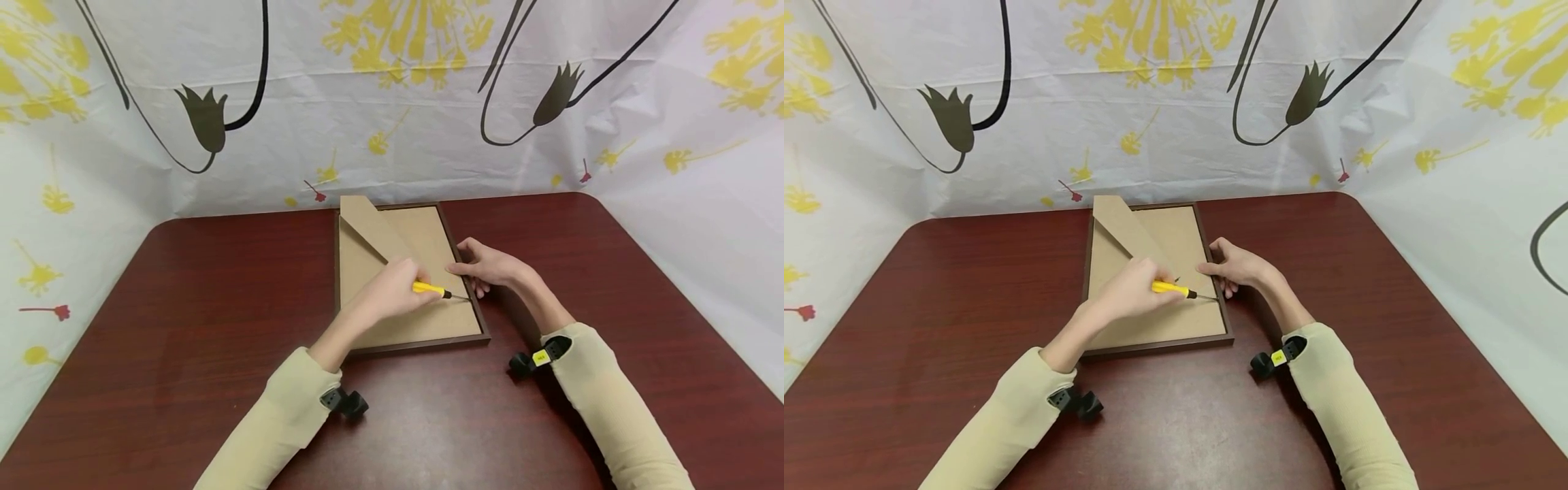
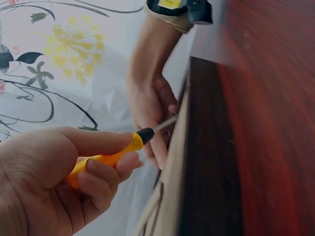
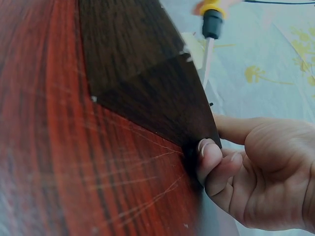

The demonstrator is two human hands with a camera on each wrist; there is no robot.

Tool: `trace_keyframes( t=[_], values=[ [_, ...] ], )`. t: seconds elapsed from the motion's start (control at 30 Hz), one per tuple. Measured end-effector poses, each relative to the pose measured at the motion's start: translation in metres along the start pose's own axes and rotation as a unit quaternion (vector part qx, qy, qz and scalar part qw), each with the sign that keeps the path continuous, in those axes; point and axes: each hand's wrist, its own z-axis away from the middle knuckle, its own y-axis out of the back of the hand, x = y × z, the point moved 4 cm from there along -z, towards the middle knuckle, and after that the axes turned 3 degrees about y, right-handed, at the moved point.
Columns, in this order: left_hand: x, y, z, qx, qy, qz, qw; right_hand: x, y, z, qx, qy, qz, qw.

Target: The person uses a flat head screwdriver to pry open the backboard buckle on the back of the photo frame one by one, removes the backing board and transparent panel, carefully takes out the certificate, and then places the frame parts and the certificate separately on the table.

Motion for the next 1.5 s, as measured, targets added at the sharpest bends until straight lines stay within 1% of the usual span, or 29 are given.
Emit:
trace_keyframes(
  t=[0.1,0.23,0.33,0.5,0.63,0.77,0.87,0.97,1.1,1.23,1.3,1.4,1.5],
  values=[
    [-0.008,-0.003,0.005,-0.014,0.012,-0.012,0.9998,-0.001,-0.001,0.001,-0.001,0.001,0.000,1.000],
    [-0.018,-0.003,0.011,-0.019,0.016,-0.036,0.9990,-0.003,-0.002,0.002,-0.004,0.005,-0.002,1.000],
    [-0.024,0.000,0.016,-0.023,0.010,-0.040,0.9989,-0.003,-0.001,0.002,-0.005,0.003,-0.003,1.000],
    [-0.037,0.010,0.021,-0.031,0.006,-0.025,0.9992,-0.001,-0.001,0.001,-0.004,-0.005,-0.003,1.000],
    [-0.049,0.021,0.024,-0.023,0.007,-0.009,0.9997,0.001,-0.002,0.000,-0.002,-0.008,-0.010,1.000],
    [-0.060,0.032,0.026,-0.005,0.016,-0.005,0.9998,0.001,-0.002,0.000,-0.002,-0.006,-0.019,1.000],
    [-0.068,0.037,0.026,0.004,0.020,-0.002,0.9998,0.000,-0.001,0.002,-0.007,-0.006,-0.020,1.000],
    [-0.075,0.040,0.026,0.007,0.021,0.005,0.9997,-0.001,0.002,0.004,-0.026,-0.004,-0.014,1.000],
    [-0.086,0.043,0.027,0.012,0.024,0.000,0.9996,-0.003,0.006,0.010,-0.071,-0.002,-0.009,0.997],
    [-0.093,0.046,0.028,0.011,0.035,-0.006,0.9993,-0.005,0.009,0.014,-0.108,-0.003,-0.021,0.994],
    [-0.094,0.047,0.029,0.005,0.039,-0.007,0.9992,-0.006,0.009,0.015,-0.118,0.000,-0.027,0.993],
    [-0.095,0.047,0.029,-0.007,0.041,-0.011,0.9991,-0.006,0.010,0.015,-0.124,0.002,-0.036,0.992],
    [-0.097,0.047,0.030,-0.020,0.048,-0.029,0.9982,-0.006,0.010,0.014,-0.125,0.006,-0.038,0.991]
  ],
)
